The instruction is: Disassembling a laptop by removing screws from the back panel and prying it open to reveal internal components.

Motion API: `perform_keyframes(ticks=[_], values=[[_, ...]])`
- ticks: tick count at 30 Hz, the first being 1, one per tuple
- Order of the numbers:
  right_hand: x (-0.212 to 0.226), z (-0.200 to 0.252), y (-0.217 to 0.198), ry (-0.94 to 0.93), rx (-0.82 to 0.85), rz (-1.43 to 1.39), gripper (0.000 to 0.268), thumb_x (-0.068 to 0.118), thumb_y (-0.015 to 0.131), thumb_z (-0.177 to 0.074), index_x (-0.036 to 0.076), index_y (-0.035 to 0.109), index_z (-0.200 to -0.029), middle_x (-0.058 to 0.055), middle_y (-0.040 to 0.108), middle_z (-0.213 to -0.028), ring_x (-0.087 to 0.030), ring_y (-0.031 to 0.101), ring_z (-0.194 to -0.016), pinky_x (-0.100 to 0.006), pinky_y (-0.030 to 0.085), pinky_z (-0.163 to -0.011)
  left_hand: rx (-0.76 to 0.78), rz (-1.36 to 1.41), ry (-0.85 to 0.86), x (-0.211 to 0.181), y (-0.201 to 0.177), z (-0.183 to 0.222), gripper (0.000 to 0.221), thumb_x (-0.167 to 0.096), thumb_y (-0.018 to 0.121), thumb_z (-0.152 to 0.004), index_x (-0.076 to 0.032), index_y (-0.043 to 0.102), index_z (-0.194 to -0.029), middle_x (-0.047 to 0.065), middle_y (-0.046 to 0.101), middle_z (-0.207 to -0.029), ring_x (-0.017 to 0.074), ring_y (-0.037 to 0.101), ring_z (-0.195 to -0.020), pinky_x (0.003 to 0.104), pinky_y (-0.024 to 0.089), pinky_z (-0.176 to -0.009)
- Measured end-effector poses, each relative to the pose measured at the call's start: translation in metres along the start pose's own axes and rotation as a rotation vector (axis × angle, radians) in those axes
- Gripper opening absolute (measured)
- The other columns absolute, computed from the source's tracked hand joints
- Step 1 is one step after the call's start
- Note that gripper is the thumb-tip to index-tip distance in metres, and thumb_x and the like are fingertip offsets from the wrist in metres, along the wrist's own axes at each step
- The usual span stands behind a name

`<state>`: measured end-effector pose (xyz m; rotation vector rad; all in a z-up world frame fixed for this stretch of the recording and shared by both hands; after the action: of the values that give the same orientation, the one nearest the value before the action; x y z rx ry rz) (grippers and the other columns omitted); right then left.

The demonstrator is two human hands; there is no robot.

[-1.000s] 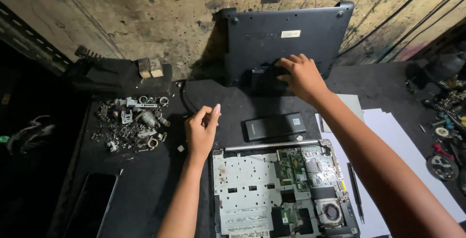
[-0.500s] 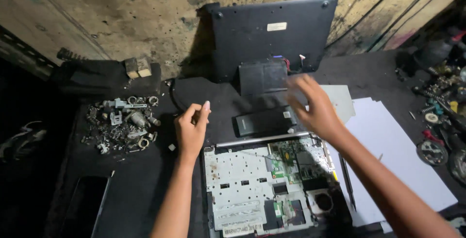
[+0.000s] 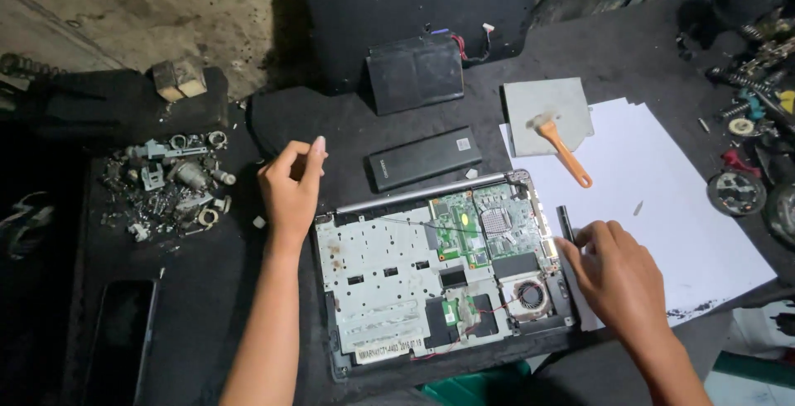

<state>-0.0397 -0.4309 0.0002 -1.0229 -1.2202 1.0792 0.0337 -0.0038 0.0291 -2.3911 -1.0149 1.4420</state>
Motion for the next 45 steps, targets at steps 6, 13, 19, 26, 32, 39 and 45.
perform_keyframes(ticks=[6, 13, 19, 26, 32, 39, 45], values=[[-0.007, 0.002, -0.023, 0.282, 0.136, -0.208, 0.032, 0.044, 0.053, -0.106, 0.015, 0.065, -0.113, -0.010, 0.079, -0.085, -0.031, 0.072, -0.077, -0.045, 0.051, -0.070, 0.050, 0.020, 0.049, -0.009, 0.004, 0.001, 0.031, -0.020, 0.065, -0.106, -0.006, 0.061, -0.080, 0.004, 0.068, -0.070, 0.0138, 0.063, -0.062, 0.030, 0.047, -0.062], [0.031, 0.037, -0.044, 0.320, 0.037, -1.165, 0.052, 0.004, 0.042, -0.108, 0.009, 0.021, -0.155, -0.037, 0.059, -0.097, -0.043, 0.059, -0.078, -0.054, 0.049, -0.061, 0.046, 0.075, 0.039, -0.008, 0.004, 0.005, 0.036, -0.025, 0.063, -0.107, -0.009, 0.057, -0.076, 0.001, 0.065, -0.066, 0.0127, 0.067, -0.065, 0.030, 0.048, -0.065], [0.066, 0.073, -0.013, 0.027, 0.128, -1.643, 0.098, 0.008, 0.061, -0.095, 0.024, 0.004, -0.173, -0.023, 0.063, -0.101, -0.032, 0.073, -0.074, -0.040, 0.061, -0.061, 0.084, 0.118, 0.058, -0.008, 0.005, 0.005, 0.035, -0.026, 0.060, -0.108, -0.007, 0.058, -0.079, 0.002, 0.063, -0.065, 0.0117, 0.062, -0.061, 0.028, 0.047, -0.064], [0.111, 0.096, -0.004, 0.081, 0.152, -1.486, 0.098, 0.002, 0.063, -0.087, 0.015, 0.004, -0.164, -0.025, 0.073, -0.087, -0.036, 0.076, -0.064, -0.050, 0.069, -0.067, 0.073, 0.136, 0.051, -0.008, 0.005, 0.005, 0.035, -0.026, 0.060, -0.108, -0.006, 0.058, -0.080, 0.002, 0.063, -0.065, 0.0110, 0.061, -0.061, 0.027, 0.045, -0.063], [0.133, 0.116, 0.011, -0.023, 0.165, -1.502, 0.101, -0.001, 0.063, -0.090, 0.025, -0.001, -0.163, -0.024, 0.075, -0.091, -0.031, 0.080, -0.063, -0.047, 0.072, -0.068, 0.067, 0.163, 0.015, -0.006, 0.004, 0.003, 0.035, -0.027, 0.060, -0.107, -0.007, 0.057, -0.079, 0.002, 0.063, -0.066, 0.0100, 0.061, -0.062, 0.026, 0.046, -0.063], [0.158, 0.125, 0.027, -0.519, 0.048, -1.322, 0.083, -0.003, 0.054, -0.103, 0.034, 0.003, -0.157, -0.029, 0.067, -0.111, -0.038, 0.080, -0.087, -0.050, 0.070, -0.083, 0.051, 0.180, 0.041, -0.006, 0.001, 0.003, 0.035, -0.026, 0.059, -0.107, -0.007, 0.057, -0.078, 0.003, 0.064, -0.067, 0.0094, 0.060, -0.062, 0.026, 0.043, -0.061], [0.156, 0.126, 0.048, -0.656, -0.029, -1.252, 0.082, -0.005, 0.053, -0.103, 0.034, 0.009, -0.161, -0.024, 0.064, -0.117, -0.039, 0.073, -0.106, -0.051, 0.071, -0.091, 0.056, 0.183, 0.017, -0.002, 0.002, 0.004, 0.035, -0.028, 0.059, -0.108, -0.008, 0.057, -0.078, 0.001, 0.062, -0.065, 0.0081, 0.058, -0.061, 0.024, 0.043, -0.060]])
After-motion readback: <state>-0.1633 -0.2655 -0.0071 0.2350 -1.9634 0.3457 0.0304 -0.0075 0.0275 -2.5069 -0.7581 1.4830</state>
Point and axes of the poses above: each hand's wrist, its own z-axis away from the middle knuckle, its own y-axis out of the palm, x = y × z, the point moved 5 cm from there along -z, towards the middle knuckle
